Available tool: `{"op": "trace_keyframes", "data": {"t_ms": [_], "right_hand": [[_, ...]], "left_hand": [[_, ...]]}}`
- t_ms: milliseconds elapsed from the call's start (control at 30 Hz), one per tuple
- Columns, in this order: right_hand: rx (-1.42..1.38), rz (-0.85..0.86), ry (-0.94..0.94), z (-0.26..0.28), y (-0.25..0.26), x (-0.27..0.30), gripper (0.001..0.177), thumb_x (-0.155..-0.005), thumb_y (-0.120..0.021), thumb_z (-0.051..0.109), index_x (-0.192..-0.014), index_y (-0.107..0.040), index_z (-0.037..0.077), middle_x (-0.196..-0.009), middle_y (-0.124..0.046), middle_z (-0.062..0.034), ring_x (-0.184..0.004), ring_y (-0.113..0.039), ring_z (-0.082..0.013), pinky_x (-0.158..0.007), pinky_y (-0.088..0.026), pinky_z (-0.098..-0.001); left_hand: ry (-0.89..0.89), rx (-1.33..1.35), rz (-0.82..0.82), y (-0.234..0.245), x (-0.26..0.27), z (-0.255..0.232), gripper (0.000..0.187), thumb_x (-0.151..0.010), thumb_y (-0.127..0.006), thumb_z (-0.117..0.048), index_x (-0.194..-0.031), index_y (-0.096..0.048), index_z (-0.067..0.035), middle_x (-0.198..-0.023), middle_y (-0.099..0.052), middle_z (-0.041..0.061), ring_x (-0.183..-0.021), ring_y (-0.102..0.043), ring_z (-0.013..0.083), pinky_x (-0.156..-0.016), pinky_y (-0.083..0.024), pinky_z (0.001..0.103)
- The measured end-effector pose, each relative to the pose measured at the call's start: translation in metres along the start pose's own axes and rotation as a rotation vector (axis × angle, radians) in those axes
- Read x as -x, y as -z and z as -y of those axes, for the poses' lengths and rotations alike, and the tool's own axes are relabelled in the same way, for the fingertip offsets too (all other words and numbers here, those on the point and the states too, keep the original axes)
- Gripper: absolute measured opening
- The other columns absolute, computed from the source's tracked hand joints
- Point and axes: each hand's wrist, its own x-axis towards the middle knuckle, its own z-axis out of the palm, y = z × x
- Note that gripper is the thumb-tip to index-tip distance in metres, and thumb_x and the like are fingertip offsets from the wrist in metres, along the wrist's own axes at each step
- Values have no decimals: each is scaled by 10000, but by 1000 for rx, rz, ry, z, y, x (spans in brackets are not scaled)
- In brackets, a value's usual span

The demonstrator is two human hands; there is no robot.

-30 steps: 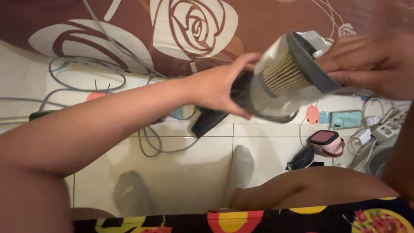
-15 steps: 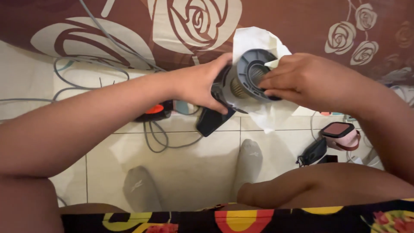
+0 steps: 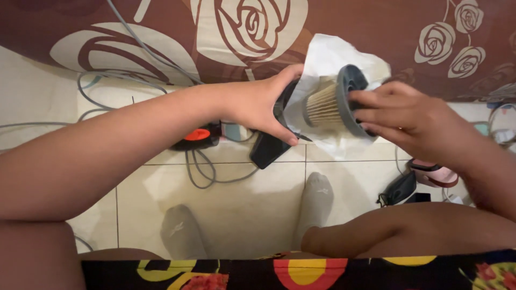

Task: Cleaning a vacuum cleaner filter with a tissue and then assembling the vacuum cleaner.

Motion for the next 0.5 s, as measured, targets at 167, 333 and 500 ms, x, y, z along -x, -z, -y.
{"op": "trace_keyframes", "data": {"t_ms": [167,333,500], "right_hand": [[-95,4,-106,-3,3,6,315,-843,-736,99,-1157,-754,89,-1294,-719,-20,-1056,-654,-242,-781,-587,-341],[-249,-86,-89,-12,9,16,353,-884,-695,-11,-1221,-732,88,-1317,-715,-73,-1069,-623,-232,-845,-542,-329],[-344,-133,-67,-21,3,19,357,-910,-679,-28,-1256,-710,56,-1289,-710,-74,-1143,-625,-253,-927,-531,-348]], "left_hand": [[42,3,15,-1,0,-8,1264,-696,-925,-406,-1575,-79,-77,-1523,-484,201,-1396,-524,274,-1120,-452,378],[18,-20,10,-2,-5,-11,1235,-722,-919,-410,-1579,-101,-62,-1560,-446,202,-1425,-501,274,-1138,-437,376],[20,134,-19,0,-4,-13,1199,-708,-898,-371,-1578,-131,-68,-1543,-464,181,-1419,-491,264,-1142,-411,360]]}}
